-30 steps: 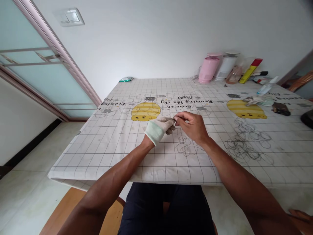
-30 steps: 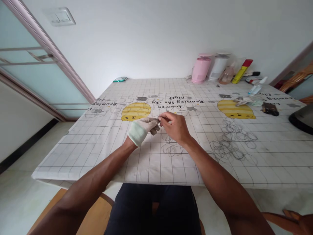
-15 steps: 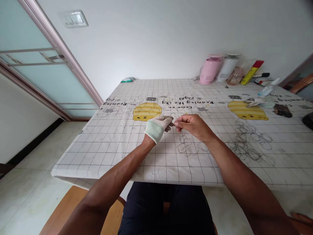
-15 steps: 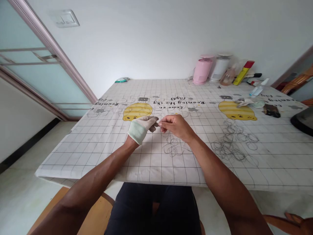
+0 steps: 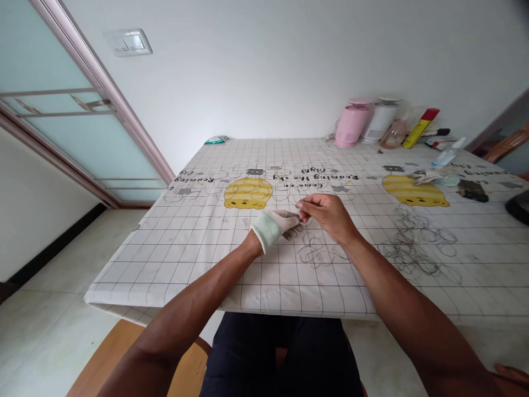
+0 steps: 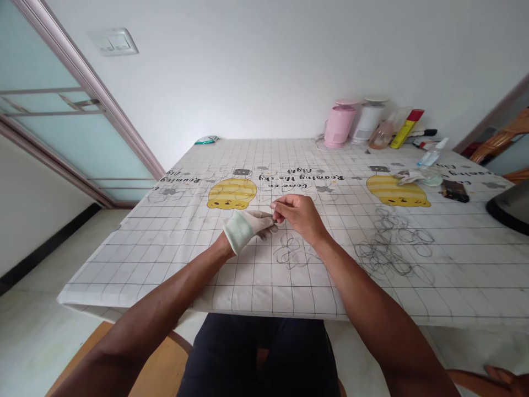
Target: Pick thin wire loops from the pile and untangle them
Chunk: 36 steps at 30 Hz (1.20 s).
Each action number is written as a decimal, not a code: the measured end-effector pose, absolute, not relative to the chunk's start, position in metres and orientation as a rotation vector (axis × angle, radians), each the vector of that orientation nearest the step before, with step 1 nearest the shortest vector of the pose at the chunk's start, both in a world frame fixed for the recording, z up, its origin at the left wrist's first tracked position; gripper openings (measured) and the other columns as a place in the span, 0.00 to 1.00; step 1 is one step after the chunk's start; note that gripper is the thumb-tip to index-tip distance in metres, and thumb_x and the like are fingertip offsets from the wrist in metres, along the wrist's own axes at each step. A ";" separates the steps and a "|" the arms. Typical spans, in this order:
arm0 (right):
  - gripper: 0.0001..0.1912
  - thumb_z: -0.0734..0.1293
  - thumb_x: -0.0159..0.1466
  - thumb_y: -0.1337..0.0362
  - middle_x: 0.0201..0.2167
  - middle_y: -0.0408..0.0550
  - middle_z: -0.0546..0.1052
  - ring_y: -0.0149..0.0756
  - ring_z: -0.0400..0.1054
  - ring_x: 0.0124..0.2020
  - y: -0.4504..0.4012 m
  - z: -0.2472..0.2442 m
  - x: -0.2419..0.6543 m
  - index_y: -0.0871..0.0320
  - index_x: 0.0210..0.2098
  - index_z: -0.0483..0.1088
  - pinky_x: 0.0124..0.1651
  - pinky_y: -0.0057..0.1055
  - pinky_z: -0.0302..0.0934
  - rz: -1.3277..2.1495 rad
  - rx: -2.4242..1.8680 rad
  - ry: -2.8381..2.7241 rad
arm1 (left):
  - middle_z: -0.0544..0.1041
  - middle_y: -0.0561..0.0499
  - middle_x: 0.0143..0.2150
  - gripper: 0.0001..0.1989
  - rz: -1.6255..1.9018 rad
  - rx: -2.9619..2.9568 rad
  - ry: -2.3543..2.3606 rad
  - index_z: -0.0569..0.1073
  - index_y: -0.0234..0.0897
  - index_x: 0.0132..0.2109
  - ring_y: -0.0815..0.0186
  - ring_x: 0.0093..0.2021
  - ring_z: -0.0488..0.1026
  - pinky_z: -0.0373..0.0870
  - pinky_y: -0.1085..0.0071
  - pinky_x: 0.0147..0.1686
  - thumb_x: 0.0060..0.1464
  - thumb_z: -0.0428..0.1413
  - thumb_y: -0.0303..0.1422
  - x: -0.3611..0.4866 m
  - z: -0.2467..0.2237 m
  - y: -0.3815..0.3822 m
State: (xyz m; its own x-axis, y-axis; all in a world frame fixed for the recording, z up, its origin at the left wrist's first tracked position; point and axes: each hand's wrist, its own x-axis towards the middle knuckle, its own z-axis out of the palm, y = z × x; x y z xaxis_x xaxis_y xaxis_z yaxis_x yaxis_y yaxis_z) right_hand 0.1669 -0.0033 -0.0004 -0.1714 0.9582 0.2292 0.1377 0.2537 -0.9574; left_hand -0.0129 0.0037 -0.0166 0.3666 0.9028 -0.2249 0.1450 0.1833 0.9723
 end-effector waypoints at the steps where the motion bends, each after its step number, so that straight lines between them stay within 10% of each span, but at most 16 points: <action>1: 0.15 0.74 0.65 0.51 0.27 0.47 0.80 0.35 0.71 0.28 -0.004 0.000 0.166 0.57 0.33 0.80 0.35 0.35 0.67 1.067 -1.051 -1.534 | 0.82 0.48 0.32 0.07 0.725 1.272 1.067 0.80 0.34 0.37 0.71 0.25 0.74 0.72 0.73 0.27 0.62 0.58 0.29 -0.012 -0.019 0.005; 36: 0.17 0.74 0.67 0.47 0.22 0.43 0.74 0.34 0.69 0.22 -0.008 0.004 0.163 0.56 0.39 0.76 0.30 0.33 0.66 1.312 -0.920 -1.346 | 0.77 0.52 0.25 0.07 0.633 1.402 1.235 0.77 0.35 0.31 0.70 0.24 0.71 0.69 0.73 0.26 0.58 0.58 0.27 -0.010 0.011 -0.015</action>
